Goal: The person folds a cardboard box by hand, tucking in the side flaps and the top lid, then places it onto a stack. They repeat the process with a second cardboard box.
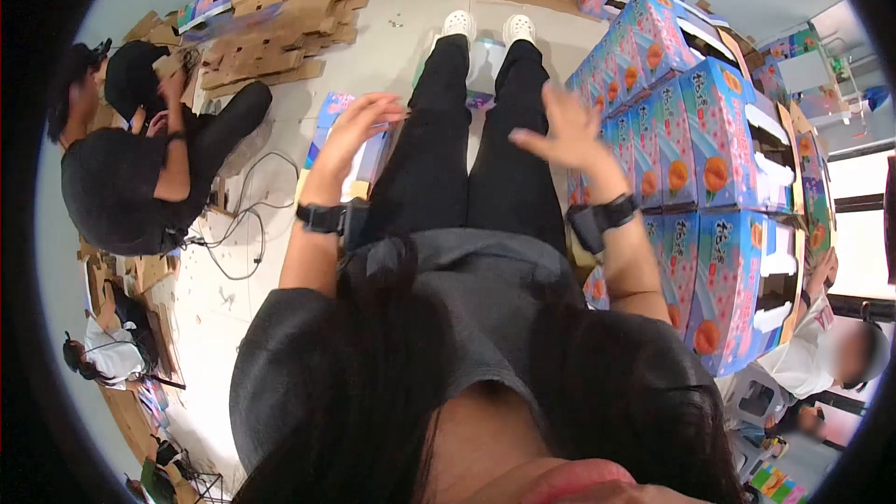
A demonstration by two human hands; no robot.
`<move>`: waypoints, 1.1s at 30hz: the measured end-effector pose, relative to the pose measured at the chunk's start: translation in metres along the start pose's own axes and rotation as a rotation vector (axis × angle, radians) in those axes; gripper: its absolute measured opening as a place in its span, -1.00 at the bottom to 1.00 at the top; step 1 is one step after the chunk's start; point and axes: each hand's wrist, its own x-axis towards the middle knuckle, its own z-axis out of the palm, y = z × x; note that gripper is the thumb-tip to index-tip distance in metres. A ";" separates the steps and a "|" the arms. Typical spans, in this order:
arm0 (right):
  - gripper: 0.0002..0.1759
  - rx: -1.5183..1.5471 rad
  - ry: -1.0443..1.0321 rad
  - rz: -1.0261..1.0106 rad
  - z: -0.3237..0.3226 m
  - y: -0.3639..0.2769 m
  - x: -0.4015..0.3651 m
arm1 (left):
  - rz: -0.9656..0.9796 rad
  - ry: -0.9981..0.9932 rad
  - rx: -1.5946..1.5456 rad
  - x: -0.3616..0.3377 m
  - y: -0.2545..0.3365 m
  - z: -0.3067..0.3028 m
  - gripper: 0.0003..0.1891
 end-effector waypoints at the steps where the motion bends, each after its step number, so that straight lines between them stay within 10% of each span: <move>1: 0.38 0.082 -0.100 -0.005 0.019 -0.007 0.001 | -0.006 0.026 0.022 0.002 0.003 -0.016 -0.61; 10: 0.19 0.318 -0.096 -0.087 0.050 -0.029 -0.001 | -0.377 0.010 0.367 0.053 0.006 -0.111 -0.49; 19: 0.22 0.403 -0.324 -0.156 0.018 -0.032 0.024 | -0.879 -0.624 0.862 0.173 -0.210 -0.157 -0.35; 23: 0.26 0.372 -0.411 -0.114 0.018 -0.040 0.036 | -0.821 -0.223 1.417 0.184 -0.282 -0.168 -0.10; 33: 0.36 0.423 -0.593 -0.052 0.014 -0.045 0.066 | -1.168 0.140 1.278 0.160 -0.329 -0.125 0.47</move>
